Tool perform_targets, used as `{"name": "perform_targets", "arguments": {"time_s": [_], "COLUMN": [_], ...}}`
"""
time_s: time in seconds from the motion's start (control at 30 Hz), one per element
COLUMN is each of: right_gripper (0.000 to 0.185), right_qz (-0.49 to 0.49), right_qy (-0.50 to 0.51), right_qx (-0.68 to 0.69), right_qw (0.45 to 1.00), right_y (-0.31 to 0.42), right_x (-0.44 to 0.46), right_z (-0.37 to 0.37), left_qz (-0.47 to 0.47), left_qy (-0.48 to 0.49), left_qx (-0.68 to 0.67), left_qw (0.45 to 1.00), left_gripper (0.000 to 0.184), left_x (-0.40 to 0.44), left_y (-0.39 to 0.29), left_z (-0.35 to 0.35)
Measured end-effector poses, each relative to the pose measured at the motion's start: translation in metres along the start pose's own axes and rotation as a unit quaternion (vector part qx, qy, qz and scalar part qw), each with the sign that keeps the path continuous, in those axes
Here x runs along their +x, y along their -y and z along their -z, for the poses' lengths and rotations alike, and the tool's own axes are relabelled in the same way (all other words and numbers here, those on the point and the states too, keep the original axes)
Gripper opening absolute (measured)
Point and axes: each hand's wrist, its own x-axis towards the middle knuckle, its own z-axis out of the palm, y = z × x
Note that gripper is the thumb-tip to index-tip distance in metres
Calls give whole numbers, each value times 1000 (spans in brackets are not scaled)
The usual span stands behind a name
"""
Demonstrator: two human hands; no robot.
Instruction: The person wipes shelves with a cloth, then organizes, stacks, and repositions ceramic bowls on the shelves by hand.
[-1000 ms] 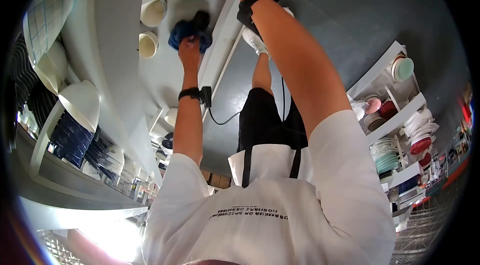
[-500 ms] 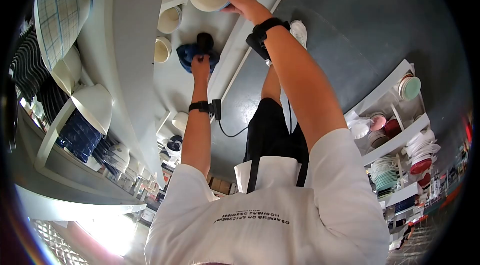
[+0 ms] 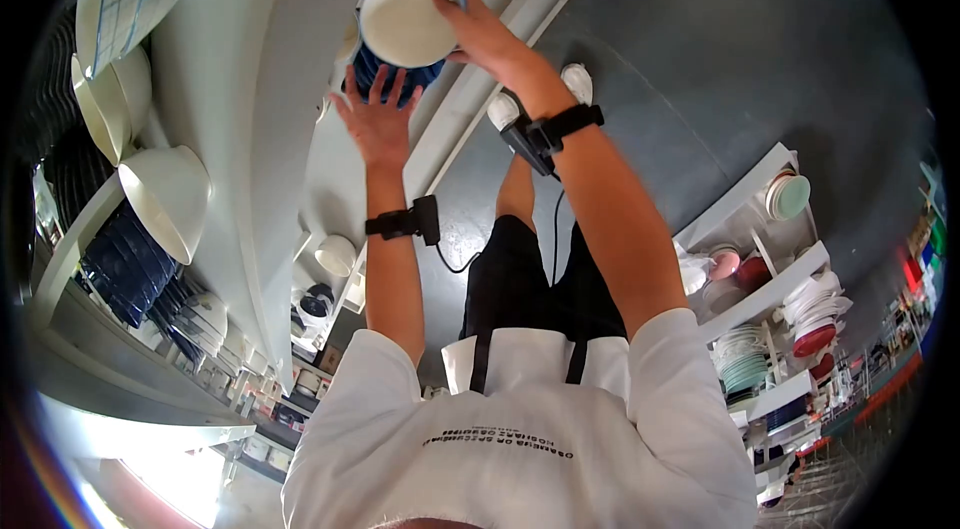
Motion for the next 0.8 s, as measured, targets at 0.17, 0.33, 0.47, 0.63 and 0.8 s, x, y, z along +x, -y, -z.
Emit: {"name": "perform_targets", "arguments": {"time_s": [0.17,0.33,0.47,0.63,0.8], "right_gripper": [65,65,68,73,74], "right_qz": [-22,3,-128,-92,-105], "right_qy": [62,129,140,123,138], "right_qx": [-60,-118,-61,-120,-147], "right_qw": [996,985,980,981,974], "right_y": [-50,-154,-201,-251,-286], "right_x": [-9,-5,-9,-14,-28], "right_z": [-52,-108,-149,-201,-218], "left_qz": [-41,61,79,56,129], "left_qy": [44,-78,-245,-312,-302], "left_qx": [224,345,299,251,190], "left_qw": [973,934,919,915,925], "left_gripper": [102,97,79,73,72], "left_x": [-49,-77,-81,-105,-117], "left_y": [-29,-40,-33,-33,-29], "left_z": [51,88,131,179,240]}}
